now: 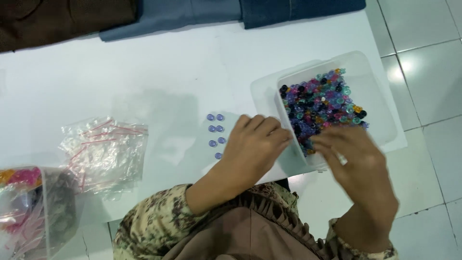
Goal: Sorting various colored buttons from a container and placing them into small plastic bags.
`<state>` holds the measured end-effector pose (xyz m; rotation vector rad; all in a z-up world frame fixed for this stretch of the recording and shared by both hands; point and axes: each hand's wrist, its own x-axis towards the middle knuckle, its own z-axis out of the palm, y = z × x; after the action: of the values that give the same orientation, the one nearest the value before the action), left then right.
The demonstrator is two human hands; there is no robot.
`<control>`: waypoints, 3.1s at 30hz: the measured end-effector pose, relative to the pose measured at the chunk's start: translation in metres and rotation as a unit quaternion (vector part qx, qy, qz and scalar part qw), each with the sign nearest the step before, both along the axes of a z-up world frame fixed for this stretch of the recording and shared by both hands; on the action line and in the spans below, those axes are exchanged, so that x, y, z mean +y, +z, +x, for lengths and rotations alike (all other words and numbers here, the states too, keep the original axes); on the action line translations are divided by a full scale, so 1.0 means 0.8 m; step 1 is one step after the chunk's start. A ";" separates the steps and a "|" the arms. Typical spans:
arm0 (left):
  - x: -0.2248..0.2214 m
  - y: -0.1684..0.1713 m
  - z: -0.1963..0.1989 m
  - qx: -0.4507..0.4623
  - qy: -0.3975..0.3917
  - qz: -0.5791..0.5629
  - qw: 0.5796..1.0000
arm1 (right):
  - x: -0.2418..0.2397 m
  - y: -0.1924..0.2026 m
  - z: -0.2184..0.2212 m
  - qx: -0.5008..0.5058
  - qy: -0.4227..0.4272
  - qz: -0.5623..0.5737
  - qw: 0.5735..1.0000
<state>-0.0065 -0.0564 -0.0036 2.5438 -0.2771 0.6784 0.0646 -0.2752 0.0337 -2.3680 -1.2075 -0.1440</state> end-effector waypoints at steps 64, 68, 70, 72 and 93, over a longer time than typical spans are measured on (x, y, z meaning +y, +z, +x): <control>0.151 -0.017 -0.022 0.165 0.162 -0.043 0.972 | 0.211 -0.044 -0.014 0.112 0.051 0.070 0.990; 0.114 0.018 -0.015 0.122 0.129 -0.064 0.982 | 0.175 -0.014 -0.033 0.095 0.070 0.125 0.985; 0.097 0.031 -0.005 0.106 0.108 -0.075 0.986 | 0.152 -0.002 -0.033 0.078 0.075 0.143 0.984; 0.079 0.038 0.007 0.081 0.065 -0.064 0.993 | 0.123 0.005 -0.027 0.073 0.034 0.147 0.986; -0.065 -0.052 0.161 -0.027 0.009 0.126 0.992 | 0.036 -0.010 0.079 0.096 -0.181 -0.223 0.953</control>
<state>0.1226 -0.1084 -0.0454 2.7732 -0.3798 0.7617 0.1278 -0.2461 0.0255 -2.8997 -0.7612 0.2654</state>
